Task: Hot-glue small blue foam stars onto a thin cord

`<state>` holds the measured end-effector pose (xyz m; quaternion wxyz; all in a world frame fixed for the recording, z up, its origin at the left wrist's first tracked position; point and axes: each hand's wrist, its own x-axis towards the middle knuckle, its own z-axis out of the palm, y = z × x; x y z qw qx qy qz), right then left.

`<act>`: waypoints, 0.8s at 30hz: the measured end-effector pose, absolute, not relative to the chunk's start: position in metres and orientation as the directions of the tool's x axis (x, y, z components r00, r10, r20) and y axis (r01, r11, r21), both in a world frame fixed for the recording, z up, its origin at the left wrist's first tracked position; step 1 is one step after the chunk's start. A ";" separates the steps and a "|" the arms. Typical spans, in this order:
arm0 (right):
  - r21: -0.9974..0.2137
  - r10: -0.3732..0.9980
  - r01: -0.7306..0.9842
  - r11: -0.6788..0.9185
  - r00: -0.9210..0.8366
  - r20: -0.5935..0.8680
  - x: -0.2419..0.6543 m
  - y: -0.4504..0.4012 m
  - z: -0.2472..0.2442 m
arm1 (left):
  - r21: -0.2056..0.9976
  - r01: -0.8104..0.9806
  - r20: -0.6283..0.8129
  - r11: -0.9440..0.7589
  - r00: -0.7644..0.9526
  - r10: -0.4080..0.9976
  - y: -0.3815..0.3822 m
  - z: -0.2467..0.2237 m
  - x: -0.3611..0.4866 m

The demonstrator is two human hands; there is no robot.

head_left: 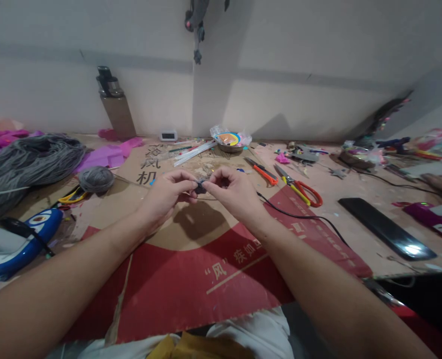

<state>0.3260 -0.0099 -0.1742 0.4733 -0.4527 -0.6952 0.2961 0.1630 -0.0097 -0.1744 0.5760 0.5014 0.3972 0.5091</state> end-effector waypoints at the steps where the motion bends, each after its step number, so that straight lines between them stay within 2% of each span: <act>1: -0.863 0.920 0.320 0.391 -0.140 0.365 0.326 -0.009 -0.175 | 0.983 -0.184 0.052 -0.020 0.168 0.984 -0.010 -0.174 0.163; 8: -0.956 0.963 0.145 0.254 -0.125 0.237 0.325 -0.002 -0.182 | 0.988 -0.155 0.027 0.002 0.184 0.983 -0.012 -0.175 0.165; 12: -0.948 0.965 0.216 0.235 -0.167 0.202 0.325 -0.003 -0.181 | 0.990 -0.141 0.005 0.026 0.212 0.977 -0.011 -0.175 0.165; 19: -0.934 0.976 0.296 0.201 -0.140 0.165 0.328 0.000 -0.180 | 0.987 -0.127 -0.047 0.094 0.333 0.942 -0.008 -0.175 0.163; 24: -0.937 0.979 0.300 0.179 -0.149 0.139 0.329 0.000 -0.180 | 0.992 -0.097 -0.048 0.084 0.322 0.946 -0.009 -0.175 0.162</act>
